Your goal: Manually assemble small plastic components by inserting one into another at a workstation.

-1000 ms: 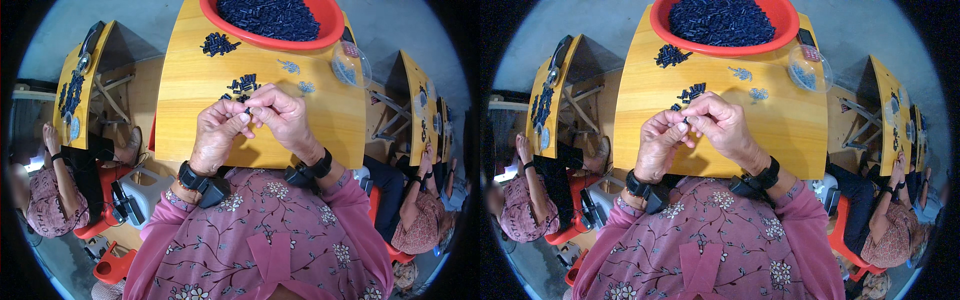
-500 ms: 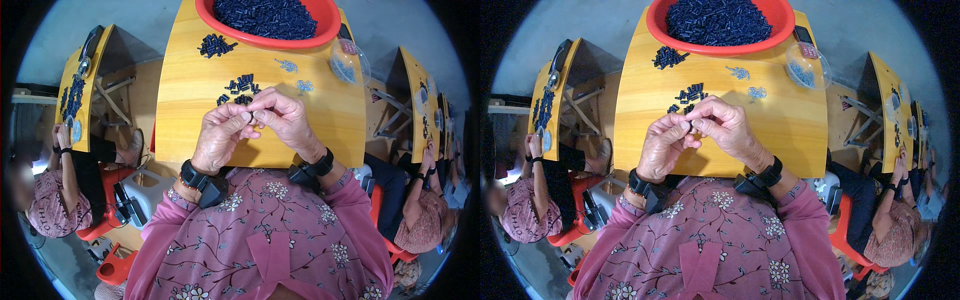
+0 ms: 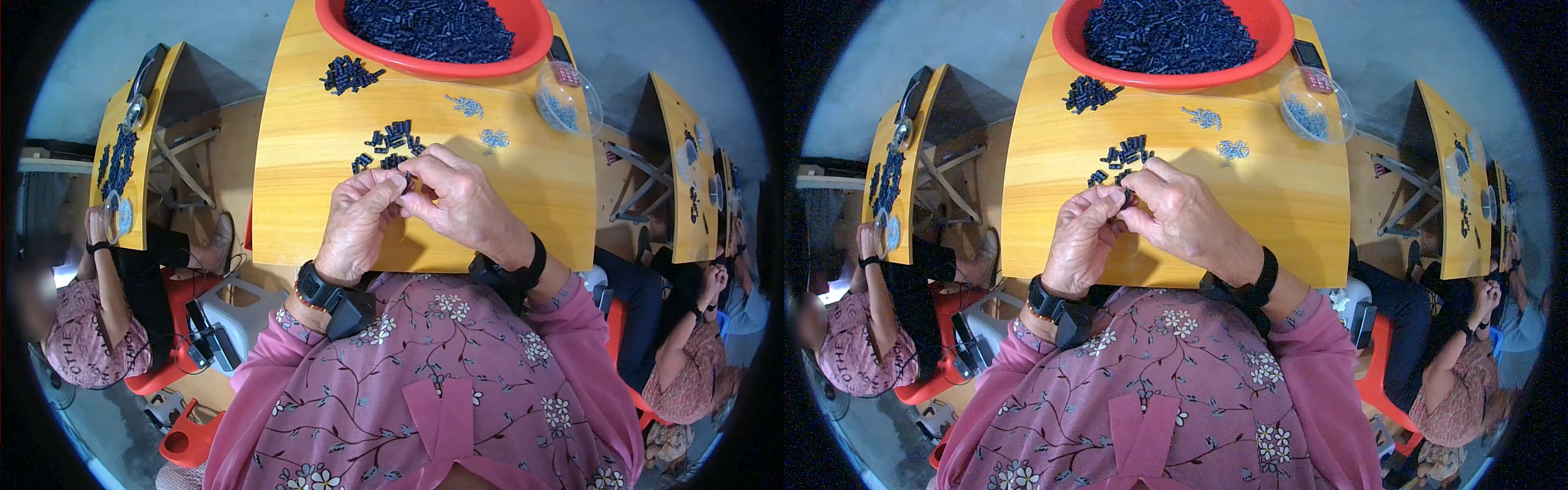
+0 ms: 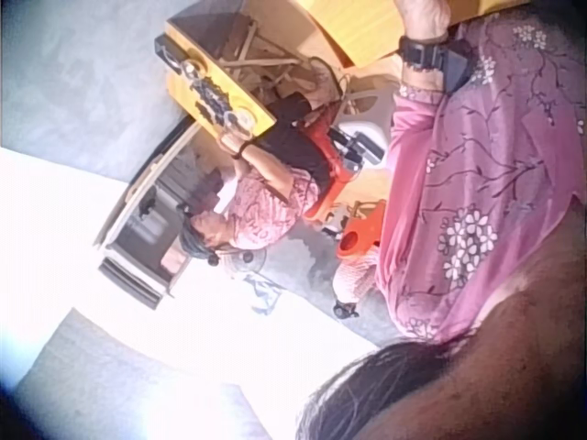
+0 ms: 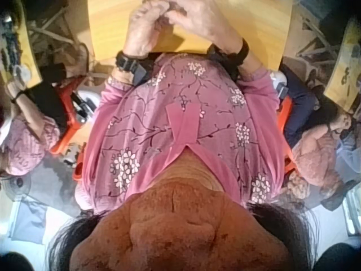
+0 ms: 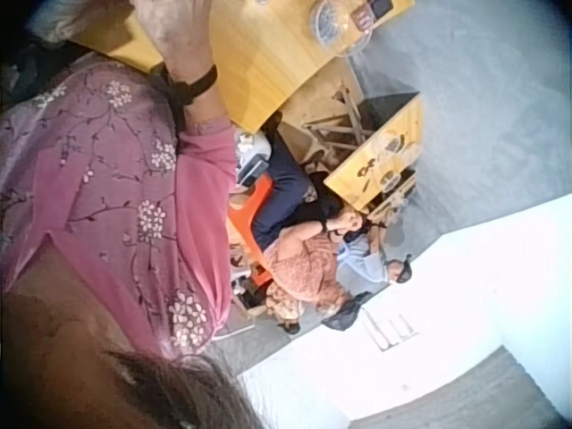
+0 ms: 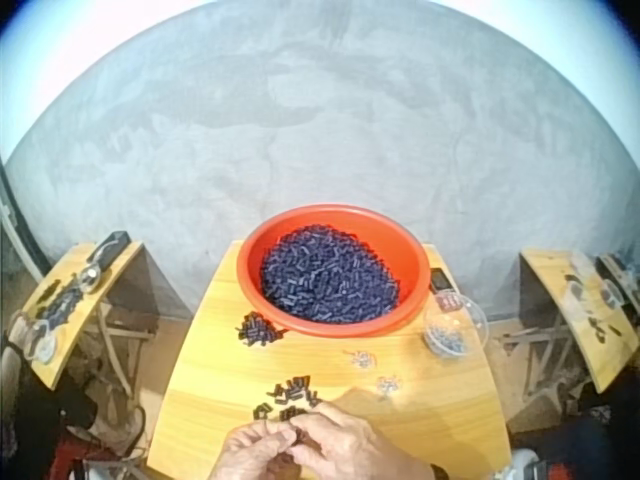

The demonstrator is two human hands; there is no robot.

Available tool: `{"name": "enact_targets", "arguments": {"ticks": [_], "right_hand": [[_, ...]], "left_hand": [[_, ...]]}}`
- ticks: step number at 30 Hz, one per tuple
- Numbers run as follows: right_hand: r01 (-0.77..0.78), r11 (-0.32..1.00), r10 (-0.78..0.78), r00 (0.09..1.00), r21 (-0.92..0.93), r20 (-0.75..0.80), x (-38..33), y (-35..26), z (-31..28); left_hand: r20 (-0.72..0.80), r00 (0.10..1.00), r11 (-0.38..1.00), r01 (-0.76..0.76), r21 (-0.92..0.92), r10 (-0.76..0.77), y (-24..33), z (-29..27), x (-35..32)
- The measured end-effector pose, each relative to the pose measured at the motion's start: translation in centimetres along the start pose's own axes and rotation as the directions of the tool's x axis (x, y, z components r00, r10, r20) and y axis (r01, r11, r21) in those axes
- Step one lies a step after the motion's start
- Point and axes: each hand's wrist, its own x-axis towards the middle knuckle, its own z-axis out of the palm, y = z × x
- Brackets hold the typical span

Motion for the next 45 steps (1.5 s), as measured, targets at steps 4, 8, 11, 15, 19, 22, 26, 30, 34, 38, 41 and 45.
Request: {"name": "enact_targets", "arguments": {"ticks": [4,8,11,15,19,22,26,30,34,38,41,45], "right_hand": [[0.037,0.999,-0.038,0.999,-0.03,-0.034,-0.2,-0.2,0.5],[0.021,0.999,-0.021,1.0,-0.036,-0.003,-0.5,-0.2,0.8],[0.011,0.998,-0.007,0.997,-0.066,0.071,-0.5,0.3,0.8],[0.021,0.99,0.001,0.987,-0.139,0.159,-0.7,0.2,0.6],[-0.004,0.971,0.054,0.978,-0.238,0.204,-0.7,0.0,1.1],[0.007,0.965,0.044,0.981,-0.261,0.189,-0.5,0.2,1.9],[-0.012,0.97,0.049,0.988,-0.244,0.145,-0.2,0.2,2.5],[0.006,0.974,0.039,0.98,-0.225,0.193,-0.1,0.1,2.4],[0.026,0.981,-0.002,0.992,-0.191,0.122,-0.2,0.9,4.2],[-0.033,0.993,0.047,0.991,-0.109,0.124,-0.2,0.6,3.5],[-0.027,0.999,0.028,0.998,-0.022,0.059,-0.9,0.5,2.2],[-0.122,0.991,0.126,0.989,-0.054,0.072,-3.8,2.1,-0.9]], "left_hand": [[0.039,0.998,0.999,0.048,-0.001,-0.048,0.0,-1.1,-0.2],[0.077,0.997,0.997,-0.02,0.071,0.015,-0.6,-1.3,-0.5],[0.058,0.998,0.992,-0.02,0.124,0.013,-0.7,-1.3,-0.4],[0.068,0.998,0.98,0.001,0.2,-0.015,-0.6,-1.7,-0.5],[0.033,0.999,0.981,-0.014,0.195,0.007,-1.2,-2.0,-0.1],[-0.02,0.998,0.983,-0.054,0.176,0.058,-1.3,-1.7,-0.1],[-0.06,0.988,0.976,-0.129,0.178,0.141,-1.6,-1.7,0.2],[-0.075,0.992,0.98,-0.089,0.176,0.104,-1.7,-2.3,0.3],[-0.09,0.991,0.982,-0.087,0.167,0.103,-1.2,-2.7,0.0],[-0.031,0.995,0.98,-0.091,0.178,0.098,-0.6,-3.1,-0.1],[-0.075,0.985,0.964,-0.136,0.227,0.157,0.2,-3.1,-0.1],[-0.144,0.945,0.938,-0.257,0.233,0.294,2.0,-4.8,-0.3]]}}
